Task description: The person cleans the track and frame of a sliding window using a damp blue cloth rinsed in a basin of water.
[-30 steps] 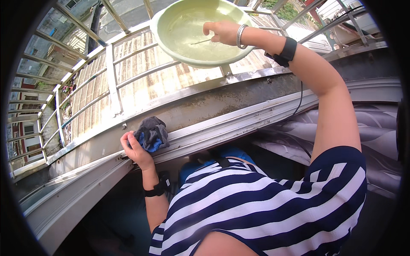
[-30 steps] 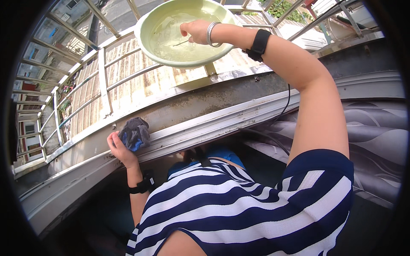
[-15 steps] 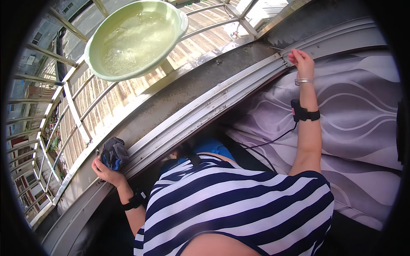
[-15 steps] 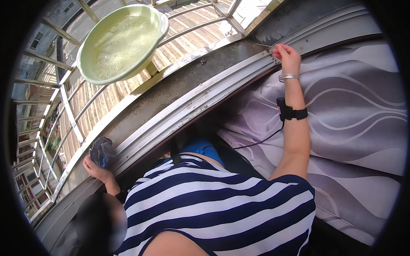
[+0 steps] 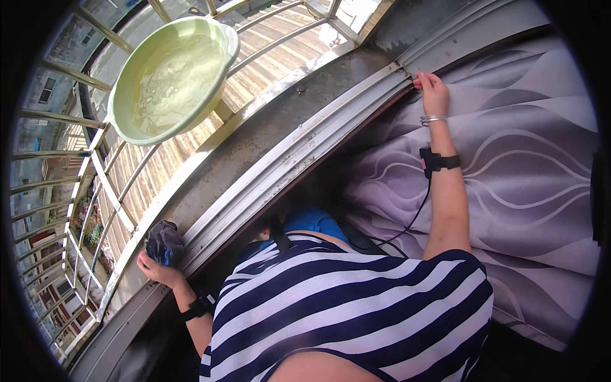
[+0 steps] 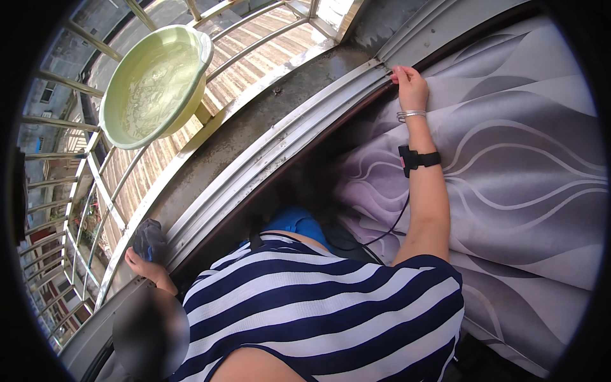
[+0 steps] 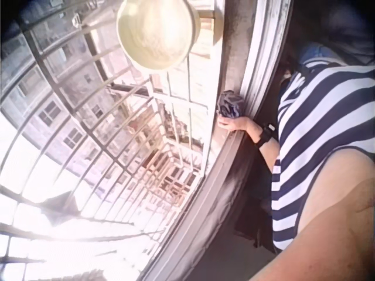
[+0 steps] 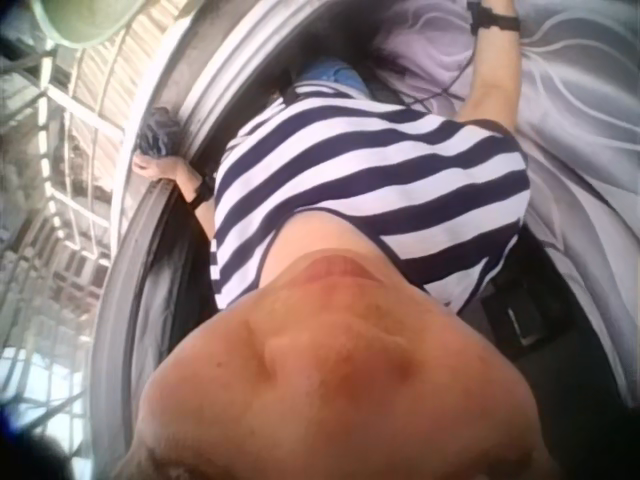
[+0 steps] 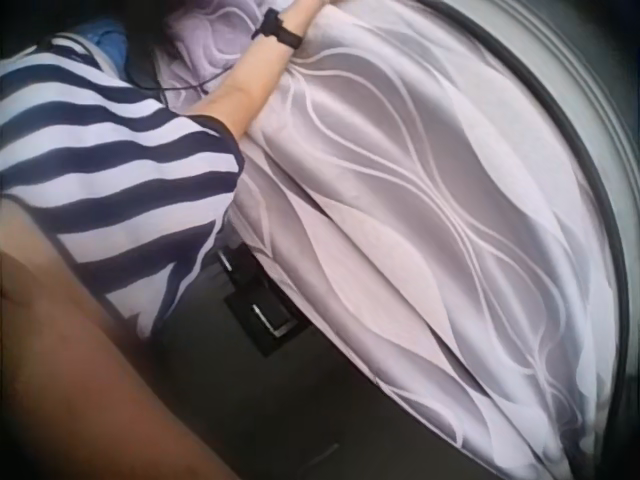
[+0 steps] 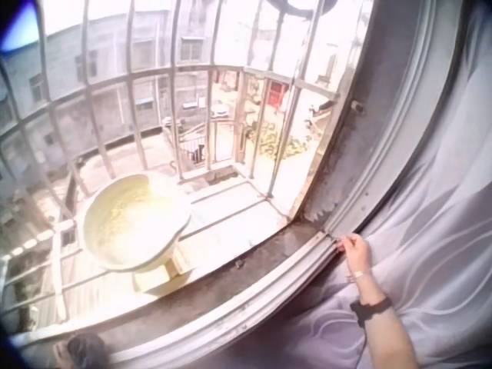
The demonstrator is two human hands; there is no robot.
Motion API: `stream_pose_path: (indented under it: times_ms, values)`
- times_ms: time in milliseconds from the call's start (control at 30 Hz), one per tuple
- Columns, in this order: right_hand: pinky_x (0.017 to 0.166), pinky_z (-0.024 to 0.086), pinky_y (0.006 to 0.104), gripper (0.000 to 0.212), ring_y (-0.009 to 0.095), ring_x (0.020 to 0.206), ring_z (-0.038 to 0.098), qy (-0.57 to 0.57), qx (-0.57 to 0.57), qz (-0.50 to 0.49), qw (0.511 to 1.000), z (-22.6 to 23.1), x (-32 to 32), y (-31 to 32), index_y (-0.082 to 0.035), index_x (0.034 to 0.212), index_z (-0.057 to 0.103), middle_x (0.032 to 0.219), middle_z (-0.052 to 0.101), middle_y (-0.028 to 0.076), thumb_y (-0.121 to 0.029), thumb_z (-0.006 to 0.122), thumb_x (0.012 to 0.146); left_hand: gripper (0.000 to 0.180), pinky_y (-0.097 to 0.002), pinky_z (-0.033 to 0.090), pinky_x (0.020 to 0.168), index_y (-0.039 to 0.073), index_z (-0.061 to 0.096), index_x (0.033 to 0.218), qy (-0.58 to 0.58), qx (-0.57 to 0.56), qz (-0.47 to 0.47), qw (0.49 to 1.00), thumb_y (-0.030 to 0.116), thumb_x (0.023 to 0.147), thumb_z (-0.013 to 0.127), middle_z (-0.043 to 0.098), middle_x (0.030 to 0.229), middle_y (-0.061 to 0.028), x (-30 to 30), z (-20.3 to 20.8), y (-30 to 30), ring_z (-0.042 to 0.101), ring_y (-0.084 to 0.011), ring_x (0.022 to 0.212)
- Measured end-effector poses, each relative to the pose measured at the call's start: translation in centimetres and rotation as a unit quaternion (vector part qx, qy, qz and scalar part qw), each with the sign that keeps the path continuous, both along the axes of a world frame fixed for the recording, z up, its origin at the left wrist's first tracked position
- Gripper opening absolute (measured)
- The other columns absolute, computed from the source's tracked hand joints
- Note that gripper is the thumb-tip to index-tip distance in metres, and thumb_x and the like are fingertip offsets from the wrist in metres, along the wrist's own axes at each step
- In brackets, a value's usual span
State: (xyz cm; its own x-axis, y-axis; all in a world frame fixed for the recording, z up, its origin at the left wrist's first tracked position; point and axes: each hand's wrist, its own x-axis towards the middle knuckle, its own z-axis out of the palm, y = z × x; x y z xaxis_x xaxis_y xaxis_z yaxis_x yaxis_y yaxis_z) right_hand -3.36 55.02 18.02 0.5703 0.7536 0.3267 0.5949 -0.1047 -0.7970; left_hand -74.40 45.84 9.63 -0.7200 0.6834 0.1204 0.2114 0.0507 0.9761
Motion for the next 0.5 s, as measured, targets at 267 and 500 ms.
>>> stream_pose_path:
  times_ms: [267,500]
  values:
    - [0.065,0.050,0.0288,0.028,0.016,0.068,0.065,-0.037,-0.033,-0.020,0.999,1.7,1.1,0.4,0.000,0.090,0.067,0.072,0.068,0.008,-0.026,0.057,0.092,0.032,-0.0273,0.042,0.079,0.000,0.051,0.098,0.032,-0.003,-0.002,0.999,0.031,0.097,0.047,0.051,0.088,-0.0029,0.2,0.1,0.0,0.047,-0.0126,0.081]
    - [0.067,0.050,0.0336,0.031,0.024,0.069,0.066,-0.192,-0.131,-0.008,0.972,3.9,-0.8,2.1,-0.002,0.085,0.067,0.069,0.066,0.011,-0.030,0.056,0.091,0.032,-0.0275,0.042,0.080,0.000,0.051,0.099,0.016,-0.007,-0.001,1.000,0.032,0.097,0.047,0.052,0.089,-0.0036,0.5,0.4,0.0,0.049,-0.0131,0.083]
